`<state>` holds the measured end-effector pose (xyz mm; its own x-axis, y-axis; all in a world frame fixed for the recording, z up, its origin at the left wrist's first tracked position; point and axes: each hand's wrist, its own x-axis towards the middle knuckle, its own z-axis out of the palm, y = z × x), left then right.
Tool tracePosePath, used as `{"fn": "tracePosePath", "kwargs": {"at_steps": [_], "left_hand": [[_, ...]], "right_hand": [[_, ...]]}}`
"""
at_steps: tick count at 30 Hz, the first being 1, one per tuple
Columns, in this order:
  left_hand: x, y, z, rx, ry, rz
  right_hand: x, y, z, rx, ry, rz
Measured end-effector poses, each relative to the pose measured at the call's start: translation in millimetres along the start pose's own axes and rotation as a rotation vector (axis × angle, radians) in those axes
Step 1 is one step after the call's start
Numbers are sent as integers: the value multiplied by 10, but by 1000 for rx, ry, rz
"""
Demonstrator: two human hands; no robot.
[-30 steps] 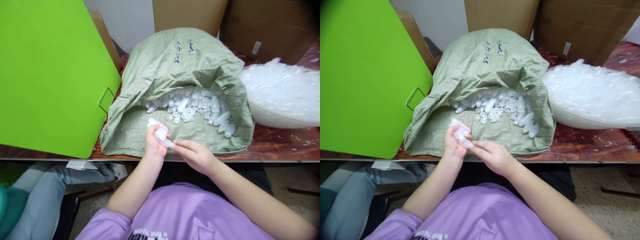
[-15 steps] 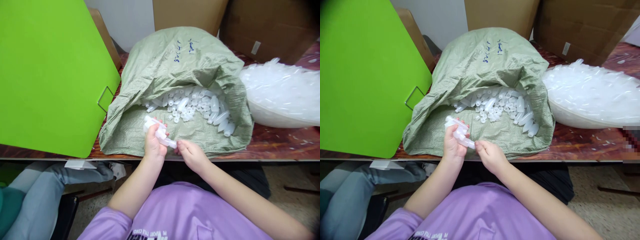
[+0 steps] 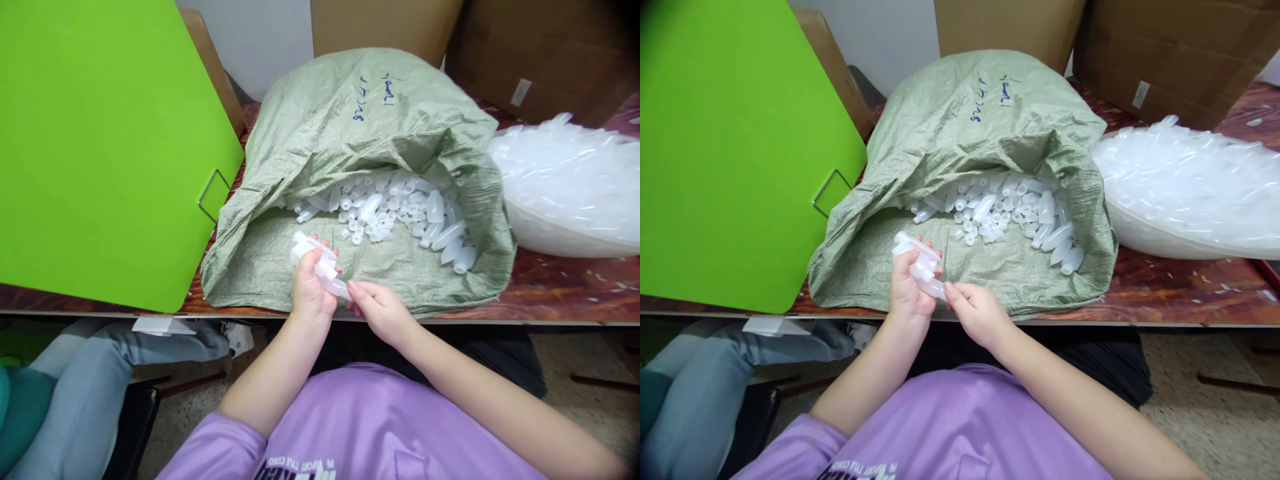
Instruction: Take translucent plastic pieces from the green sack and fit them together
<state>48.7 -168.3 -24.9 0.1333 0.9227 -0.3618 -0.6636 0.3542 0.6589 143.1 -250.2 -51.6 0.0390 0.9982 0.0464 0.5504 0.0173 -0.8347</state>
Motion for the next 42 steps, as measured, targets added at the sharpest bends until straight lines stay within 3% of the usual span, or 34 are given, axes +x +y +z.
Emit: {"fn": "tracePosePath", "kwargs": {"at_steps": [2,4,7,11,17,20,25,29,31,35,38,42], "left_hand": [[18,3,-16,-7,5,-7],[29,14,-28,-15,9,-12],[10,25,-35,-5,-17,-14],[-56,15,-31,8,-66,-62],[-70,15,-51,-5,-77,-91],[-58,6,-65,9,-59,-106],[-23,10,-76,5,-55,-109],[61,72,-89,-19,-54,-95],[117,94,-104,-27,6,-102],[178,79,-122,-68,96,-167],[149,56,-120,-91,49,-238],[102,61,-145,-97,-17,-271]], "right_hand": [[3,-14,0,-93,81,-55],[1,-6,7,-293,189,-196],[-1,45,22,-533,244,-395],[10,85,-13,-654,351,-623],[36,15,-100,-699,350,-688],[44,34,-22,-544,283,-610],[19,53,131,2,68,-232],[57,7,-20,124,-165,-134],[161,9,-177,25,-144,-54],[554,126,-409,-526,145,171],[839,255,-402,-865,195,139],[964,340,-285,-963,162,72]]}}
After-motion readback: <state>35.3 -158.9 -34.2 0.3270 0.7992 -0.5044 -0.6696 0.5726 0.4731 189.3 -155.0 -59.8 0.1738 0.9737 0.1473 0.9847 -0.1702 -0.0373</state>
